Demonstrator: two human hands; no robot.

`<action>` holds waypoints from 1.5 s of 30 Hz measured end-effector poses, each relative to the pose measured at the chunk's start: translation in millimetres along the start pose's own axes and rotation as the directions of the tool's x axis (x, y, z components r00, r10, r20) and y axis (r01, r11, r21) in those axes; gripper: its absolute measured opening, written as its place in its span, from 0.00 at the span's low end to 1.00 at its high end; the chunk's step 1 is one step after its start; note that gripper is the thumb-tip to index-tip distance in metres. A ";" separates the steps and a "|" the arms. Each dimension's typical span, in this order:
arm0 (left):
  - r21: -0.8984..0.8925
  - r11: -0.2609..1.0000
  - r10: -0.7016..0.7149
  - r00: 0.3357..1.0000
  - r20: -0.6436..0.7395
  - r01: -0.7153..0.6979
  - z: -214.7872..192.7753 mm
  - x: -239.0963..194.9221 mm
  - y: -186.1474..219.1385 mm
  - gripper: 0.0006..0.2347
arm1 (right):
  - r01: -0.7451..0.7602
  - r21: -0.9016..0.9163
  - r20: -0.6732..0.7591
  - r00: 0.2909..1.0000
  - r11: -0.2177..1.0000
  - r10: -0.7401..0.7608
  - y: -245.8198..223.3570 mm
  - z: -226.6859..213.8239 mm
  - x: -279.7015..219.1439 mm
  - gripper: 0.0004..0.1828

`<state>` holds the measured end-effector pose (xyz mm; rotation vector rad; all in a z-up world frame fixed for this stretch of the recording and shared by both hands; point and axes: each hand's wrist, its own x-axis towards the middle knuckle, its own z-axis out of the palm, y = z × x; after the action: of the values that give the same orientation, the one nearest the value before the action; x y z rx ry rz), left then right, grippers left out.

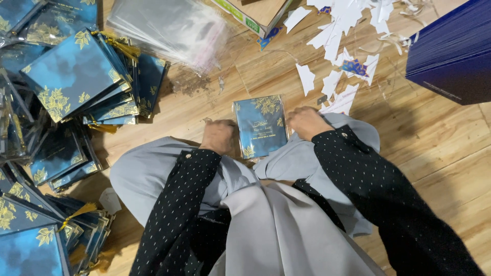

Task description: The person picks up a book and a plastic bag from the floor, inserts the book into the bag, and uses an adhesive strip to seal the bag.

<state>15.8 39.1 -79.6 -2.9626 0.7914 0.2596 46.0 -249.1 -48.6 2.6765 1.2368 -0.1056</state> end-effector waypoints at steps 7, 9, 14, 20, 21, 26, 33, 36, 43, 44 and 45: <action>-0.629 0.418 -0.482 0.747 0.458 0.656 13.9 5.7 -9.8 0.16 | -0.768 0.600 0.572 0.608 0.225 0.550 19.9 36.1 -6.9 0.12; -0.679 0.332 -0.480 0.737 0.476 0.655 15.3 7.1 9.5 0.17 | -0.738 0.672 0.611 0.599 0.061 0.517 1.9 29.0 -0.9 0.15; -0.754 0.131 -0.530 0.688 0.495 0.644 40.8 8.5 34.4 0.16 | -0.658 0.741 0.629 0.612 -0.134 0.480 -12.2 57.5 4.3 0.18; -0.897 -0.419 -0.484 0.801 0.353 0.142 47.3 17.0 44.9 0.19 | -0.568 0.726 0.686 0.631 -0.387 0.362 -2.4 34.2 2.6 0.25; -0.894 -0.443 -0.502 0.809 0.307 0.064 45.5 17.4 46.6 0.18 | -0.531 0.729 0.680 0.635 -0.432 0.367 -2.8 31.2 1.6 0.25; -0.880 -0.467 -0.599 0.765 0.237 -0.093 20.3 15.6 39.4 0.12 | -0.329 0.773 0.586 0.699 -0.542 0.410 -1.8 20.8 1.8 0.24; -0.757 -0.525 -0.739 0.649 0.180 -0.388 -75.7 -29.7 -9.0 0.12 | -0.075 0.703 0.541 0.702 -0.707 0.463 16.0 53.9 -10.2 0.16; -0.810 -0.354 -0.858 0.506 0.083 -0.468 -109.1 -77.7 -74.2 0.09 | -0.086 0.713 0.548 0.688 -0.696 0.477 17.3 56.2 -7.7 0.14; -0.836 0.152 -0.968 0.092 -0.233 -0.527 -193.2 -231.6 -234.6 0.05 | -0.058 0.756 0.476 0.733 -0.652 0.486 2.0 14.3 -5.8 0.14; -0.836 0.155 -0.969 0.085 -0.233 -0.526 -178.7 -250.9 -270.8 0.05 | -0.060 0.756 0.474 0.737 -0.651 0.482 1.4 12.3 -3.9 0.14; -0.862 0.157 -0.987 -0.047 -0.154 -0.483 -162.9 -270.5 -306.1 0.05 | -0.079 0.769 0.480 0.727 -0.634 0.491 0.6 10.6 -3.6 0.14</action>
<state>-38.3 419.3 134.6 -3.3351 -1.4436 -2.8434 44.3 -254.4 -58.3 4.4161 -1.1898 -1.6074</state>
